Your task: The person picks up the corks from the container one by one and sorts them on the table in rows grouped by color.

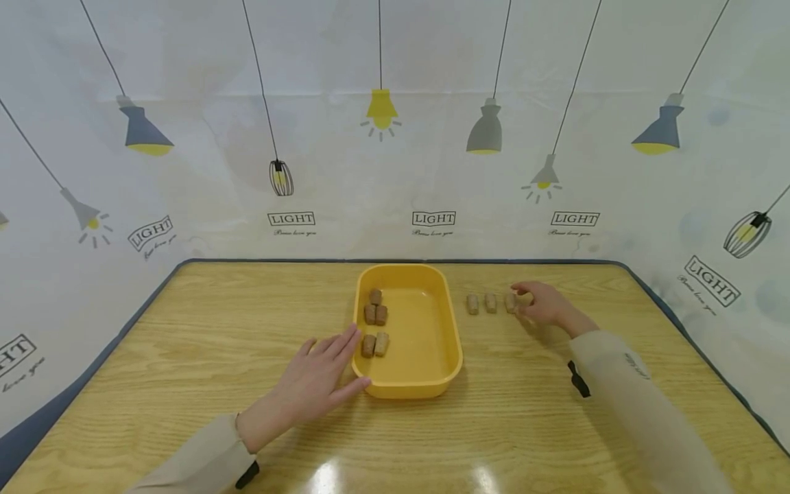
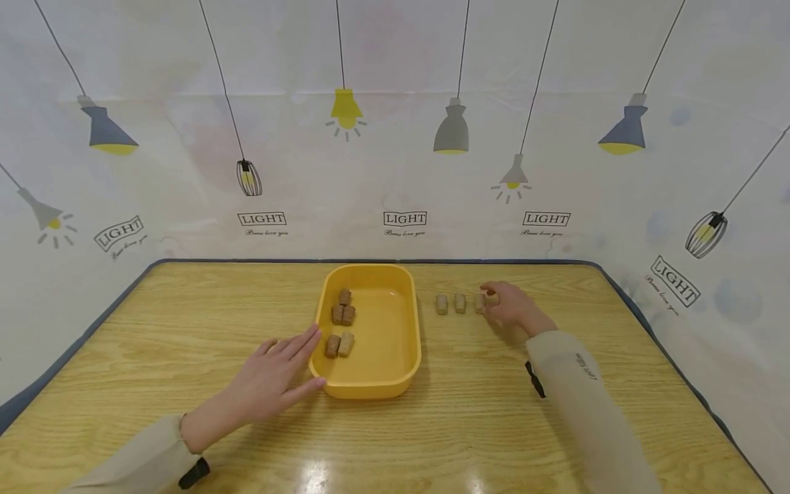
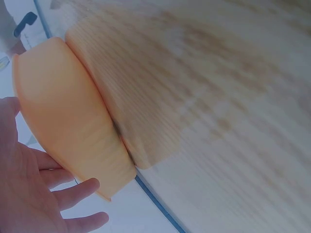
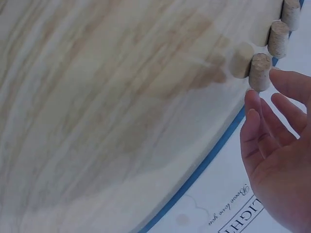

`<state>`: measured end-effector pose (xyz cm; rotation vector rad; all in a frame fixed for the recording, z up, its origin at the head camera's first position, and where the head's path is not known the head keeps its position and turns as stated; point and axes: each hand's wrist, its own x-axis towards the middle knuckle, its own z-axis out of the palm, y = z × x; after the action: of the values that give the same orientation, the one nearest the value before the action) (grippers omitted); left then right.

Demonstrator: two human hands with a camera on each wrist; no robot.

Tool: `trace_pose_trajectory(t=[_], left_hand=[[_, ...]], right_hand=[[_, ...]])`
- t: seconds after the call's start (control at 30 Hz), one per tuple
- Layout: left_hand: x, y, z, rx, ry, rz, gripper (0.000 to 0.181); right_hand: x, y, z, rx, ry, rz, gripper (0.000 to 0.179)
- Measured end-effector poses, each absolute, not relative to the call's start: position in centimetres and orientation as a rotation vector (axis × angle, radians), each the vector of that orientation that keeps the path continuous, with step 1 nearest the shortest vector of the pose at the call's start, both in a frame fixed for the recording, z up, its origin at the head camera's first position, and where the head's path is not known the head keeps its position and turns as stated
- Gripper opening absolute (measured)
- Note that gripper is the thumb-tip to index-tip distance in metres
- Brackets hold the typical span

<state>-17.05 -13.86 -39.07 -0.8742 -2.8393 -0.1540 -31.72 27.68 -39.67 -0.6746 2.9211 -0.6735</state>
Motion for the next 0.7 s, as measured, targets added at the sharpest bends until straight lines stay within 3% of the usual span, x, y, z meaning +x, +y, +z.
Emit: trace_pose_trajectory(t=[0.27,0.7], left_hand=[[-17.1,-13.9,-39.2,-0.885,-2.81,-0.151,0.073],[-17.1,-14.0,-39.2,-0.887,-2.813,-0.145,0.074]], right_hand=[[-31.5,27.0,-37.8,-0.808,2.924,-0.735,0.043],[-28.5,21.5,-35.8,-1.06,2.813,-0.828,0.04]])
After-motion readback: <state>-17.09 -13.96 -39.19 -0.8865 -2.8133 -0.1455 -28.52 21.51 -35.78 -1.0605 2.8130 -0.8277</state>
